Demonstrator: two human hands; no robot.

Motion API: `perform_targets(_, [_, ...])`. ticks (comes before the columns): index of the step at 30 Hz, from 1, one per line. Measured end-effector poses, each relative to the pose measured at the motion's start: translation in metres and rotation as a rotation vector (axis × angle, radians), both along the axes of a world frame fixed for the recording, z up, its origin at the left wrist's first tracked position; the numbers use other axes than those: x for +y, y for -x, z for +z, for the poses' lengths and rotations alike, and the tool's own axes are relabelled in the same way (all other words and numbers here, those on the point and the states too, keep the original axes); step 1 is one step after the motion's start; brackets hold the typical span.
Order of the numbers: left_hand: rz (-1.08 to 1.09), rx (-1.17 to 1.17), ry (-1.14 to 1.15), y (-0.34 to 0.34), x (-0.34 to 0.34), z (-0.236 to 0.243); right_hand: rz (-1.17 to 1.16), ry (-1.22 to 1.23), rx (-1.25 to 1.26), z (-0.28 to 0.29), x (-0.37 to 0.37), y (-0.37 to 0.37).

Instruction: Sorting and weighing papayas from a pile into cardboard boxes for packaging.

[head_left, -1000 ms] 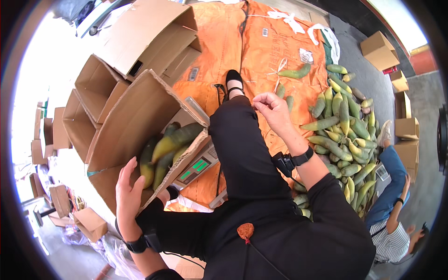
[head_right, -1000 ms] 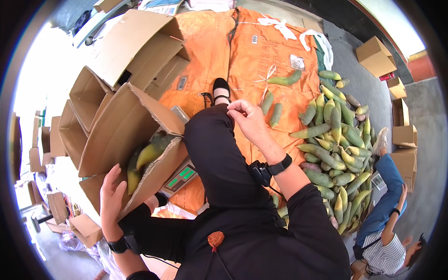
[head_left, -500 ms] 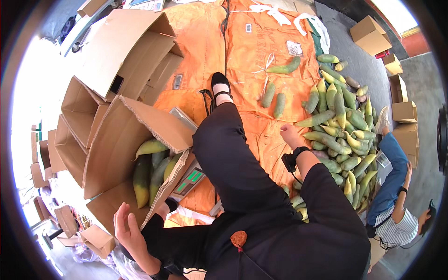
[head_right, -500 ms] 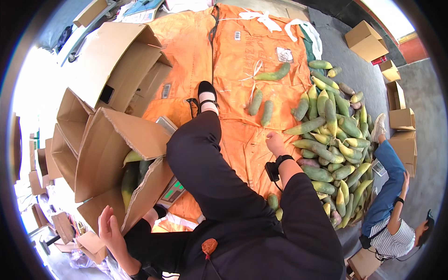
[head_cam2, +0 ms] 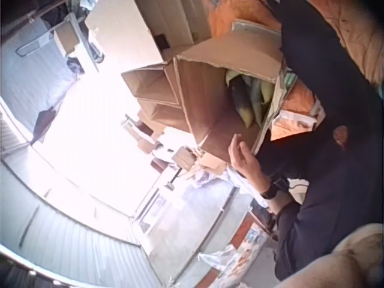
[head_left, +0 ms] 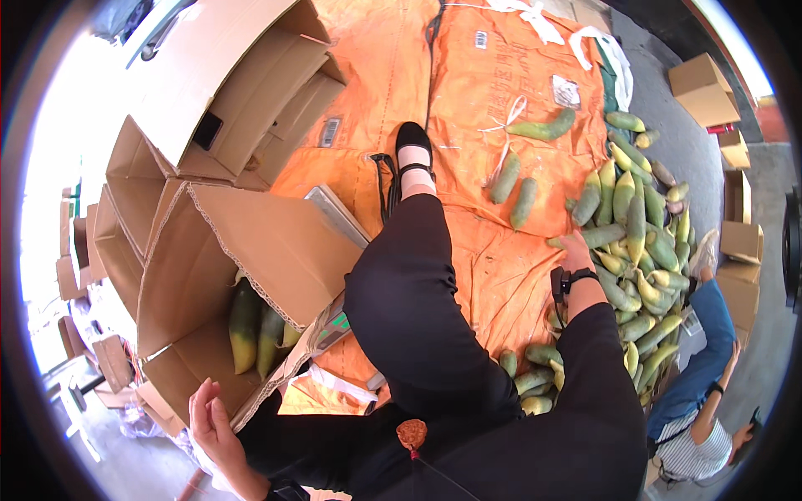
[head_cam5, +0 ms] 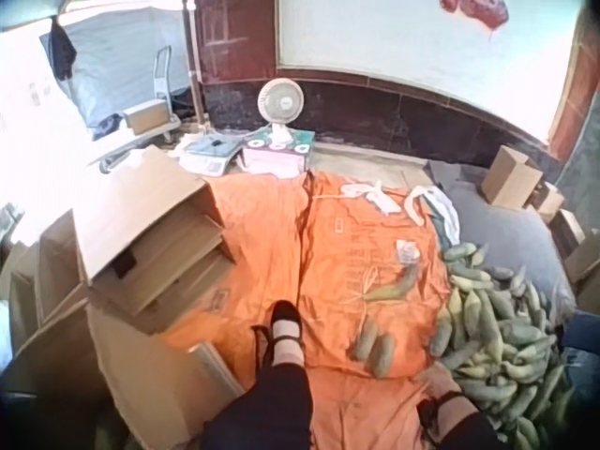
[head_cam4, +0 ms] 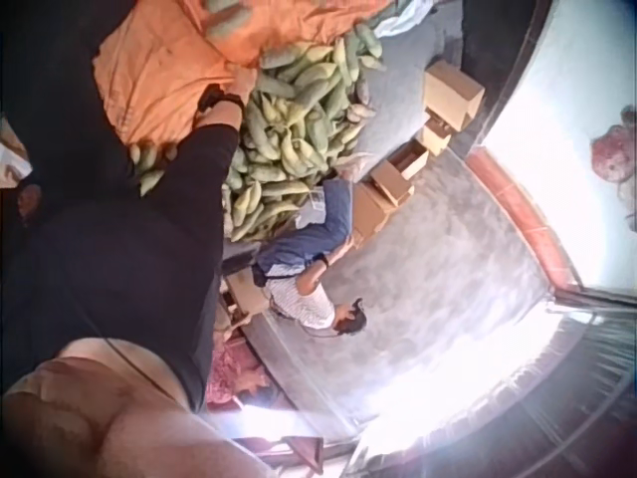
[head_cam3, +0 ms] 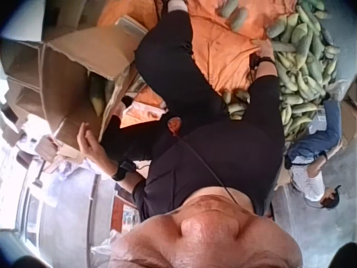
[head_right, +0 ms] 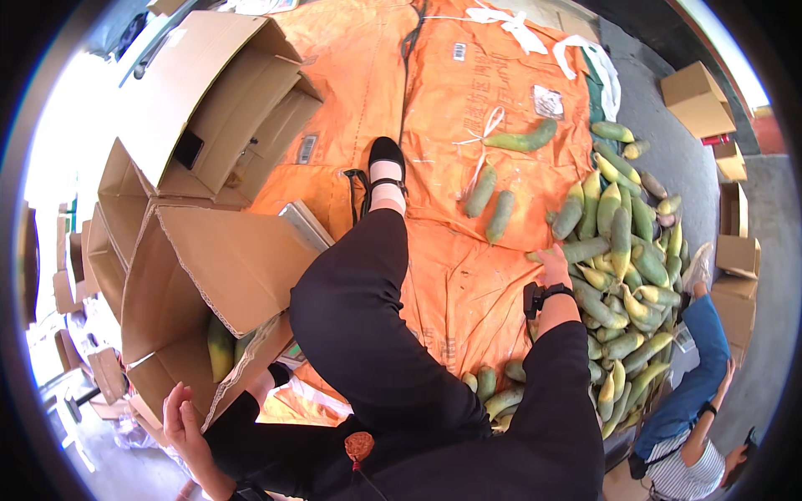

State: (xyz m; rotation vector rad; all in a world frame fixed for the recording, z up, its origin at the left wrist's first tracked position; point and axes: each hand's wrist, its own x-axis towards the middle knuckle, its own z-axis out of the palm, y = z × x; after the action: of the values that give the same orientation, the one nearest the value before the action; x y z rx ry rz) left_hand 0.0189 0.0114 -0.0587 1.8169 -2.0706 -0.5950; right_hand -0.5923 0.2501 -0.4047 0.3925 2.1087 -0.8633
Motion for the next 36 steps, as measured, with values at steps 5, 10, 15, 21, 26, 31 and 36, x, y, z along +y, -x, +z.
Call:
perform_targets(5, [0.043,0.000,-0.028,0.001,0.000,0.002,-0.085,0.045,-0.095,-0.014,0.001,0.005])
perform_targets(10, [0.039,0.060,-0.041,0.000,-0.002,-0.001,-0.201,0.152,0.057,-0.039,0.009,0.016])
perform_targets(15, [0.068,0.062,-0.003,0.002,0.003,0.005,-0.438,0.280,0.314,-0.042,-0.025,-0.048])
perform_targets(21, [-0.004,0.153,0.024,0.014,-0.002,0.006,-0.545,0.605,-0.011,-0.008,-0.007,-0.090])
perform_targets(26, [-0.008,0.208,0.080,0.009,0.002,0.011,-0.625,0.661,-0.252,0.054,-0.028,-0.118])
perform_targets(31, [-0.034,0.259,0.095,0.006,0.004,0.014,-0.087,0.809,-0.139,0.134,-0.071,-0.127])
perform_targets(36, [-0.080,0.293,0.132,-0.002,0.007,0.017,0.225,0.973,-0.014,0.255,-0.134,-0.164])
